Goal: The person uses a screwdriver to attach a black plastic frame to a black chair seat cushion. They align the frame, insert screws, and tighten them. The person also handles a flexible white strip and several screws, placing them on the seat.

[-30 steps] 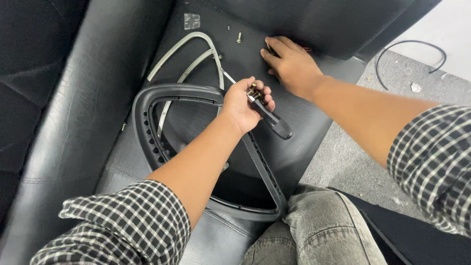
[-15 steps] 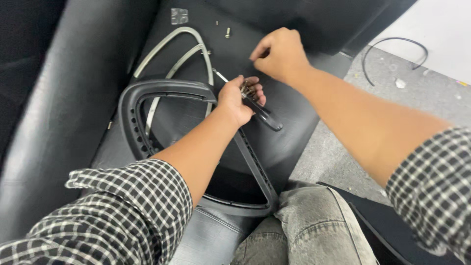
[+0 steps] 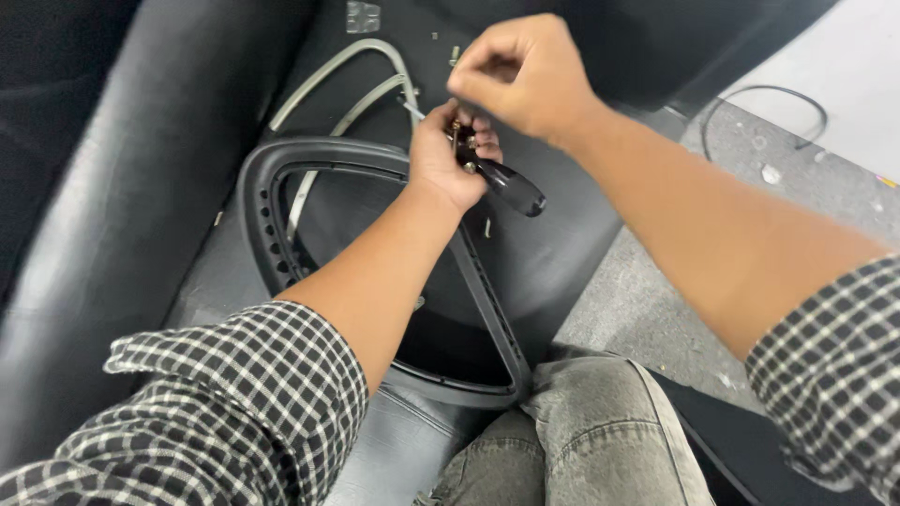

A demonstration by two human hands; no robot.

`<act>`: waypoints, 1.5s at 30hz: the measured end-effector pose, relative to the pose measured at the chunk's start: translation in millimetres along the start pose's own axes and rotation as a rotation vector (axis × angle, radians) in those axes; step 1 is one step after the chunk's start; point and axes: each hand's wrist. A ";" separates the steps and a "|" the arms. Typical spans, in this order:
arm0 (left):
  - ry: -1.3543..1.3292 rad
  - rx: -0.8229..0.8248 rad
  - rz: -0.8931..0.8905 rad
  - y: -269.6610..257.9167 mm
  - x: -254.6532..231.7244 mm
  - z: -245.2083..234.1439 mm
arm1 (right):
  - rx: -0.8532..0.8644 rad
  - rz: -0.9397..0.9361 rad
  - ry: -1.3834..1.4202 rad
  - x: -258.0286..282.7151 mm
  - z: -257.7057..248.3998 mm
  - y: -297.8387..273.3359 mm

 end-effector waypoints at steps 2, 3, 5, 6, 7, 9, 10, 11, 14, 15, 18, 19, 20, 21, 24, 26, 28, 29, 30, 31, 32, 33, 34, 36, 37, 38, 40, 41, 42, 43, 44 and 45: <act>0.011 0.031 -0.005 -1.8 -5.0 -0.6 | 0.002 -0.171 -0.211 -27.9 3.8 14.6; 0.019 0.046 -0.010 -2.7 -6.5 0.4 | 0.053 -0.270 -0.299 -43.4 6.5 21.0; 0.050 0.070 0.002 -5.6 -8.8 3.9 | 0.146 -0.455 -0.559 -72.6 15.0 23.1; 0.062 0.084 0.009 -8.9 -10.0 5.4 | 0.191 -0.544 -0.733 -85.6 19.8 22.7; 0.064 0.061 0.024 -13.6 -11.4 6.5 | 0.233 -0.633 -0.907 -97.0 24.7 22.1; 0.074 0.021 0.039 -20.9 -10.8 10.6 | 0.247 -0.315 -0.785 -109.9 30.5 14.3; 0.076 0.047 0.041 -24.9 -10.1 11.7 | 0.257 -0.157 -0.721 -115.6 32.3 11.4; 0.079 0.073 0.042 -28.8 -9.7 12.5 | 0.264 -0.151 -0.771 -117.4 34.0 10.7; 0.066 0.086 0.037 -37.0 -7.1 15.4 | 0.187 -0.126 -0.732 -104.3 35.1 11.1; 0.056 0.080 0.034 -38.4 -6.2 16.2 | 0.106 -0.114 -0.592 -95.1 32.6 14.1; 0.044 -0.016 0.039 -36.5 -1.9 23.0 | -0.146 0.018 -0.095 -53.7 27.6 15.6; 0.027 -0.041 0.051 -36.6 0.3 25.0 | -0.229 0.074 0.080 -37.5 25.2 14.9; 0.015 -0.064 0.057 -36.1 0.9 27.9 | -0.196 0.063 0.154 -21.8 21.9 11.9; 0.004 -0.088 0.063 -34.2 2.6 31.4 | -0.163 0.052 0.227 -7.1 19.0 6.9; -0.026 -0.174 0.108 -30.8 1.9 35.9 | 0.032 -0.048 0.121 16.3 9.3 0.7; -0.007 -0.137 0.158 -23.9 -3.6 37.5 | -0.023 -0.009 0.078 7.9 12.0 5.3; 0.024 -0.068 0.178 -22.2 -7.8 33.7 | -0.300 0.155 0.177 -16.7 21.6 17.4; 0.047 -0.018 0.169 -22.7 -9.1 31.1 | -0.223 0.063 0.044 -30.5 22.3 18.5; 0.071 0.032 0.163 -24.0 -11.2 29.2 | -0.145 -0.032 -0.086 -44.4 21.9 19.6; 0.081 0.029 0.163 -26.5 -12.3 27.0 | -0.067 -0.129 -0.216 -58.4 25.2 22.6; 0.089 0.025 0.164 -30.1 -11.7 24.1 | -0.009 -0.124 -0.245 -72.0 32.9 28.0; 0.098 0.021 0.165 -33.3 -11.2 22.4 | 0.049 -0.121 -0.273 -83.4 41.3 33.8; 0.112 0.004 0.165 -34.5 -10.5 23.3 | 0.105 -0.119 -0.305 -91.7 48.4 37.8; 0.138 -0.029 0.165 -37.4 -10.0 26.7 | -0.090 0.371 0.133 -100.5 64.3 45.8; 0.125 -0.036 0.166 -40.9 -11.5 27.4 | -0.178 0.616 0.354 -101.7 70.8 50.1; 0.112 -0.036 0.161 -42.3 -11.4 29.1 | -0.053 0.491 0.137 -101.2 72.3 52.3; 0.096 -0.033 0.154 -43.8 -11.0 30.6 | 0.190 0.232 -0.292 -98.5 72.9 54.0; 0.095 -0.030 0.152 -43.8 -10.4 30.3 | 0.096 0.433 -0.183 -97.4 72.9 56.4; 0.091 -0.027 0.151 -43.4 -9.7 29.6 | 0.001 0.633 -0.073 -96.3 73.6 60.6; 0.090 -0.005 0.150 -43.0 -9.4 28.5 | -0.095 0.830 0.041 -94.8 73.4 63.0; 0.091 0.015 0.144 -42.5 -8.9 26.8 | -0.011 0.585 -0.148 -92.5 70.4 60.5; 0.091 0.036 0.138 -41.7 -8.5 25.3 | 0.074 0.335 -0.330 -89.6 66.5 57.6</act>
Point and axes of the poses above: each hand's wrist, its own y-axis towards the middle knuckle, its own z-axis out of the palm, x = y × z, and after that the axes turned 14 degrees about -z, right-handed
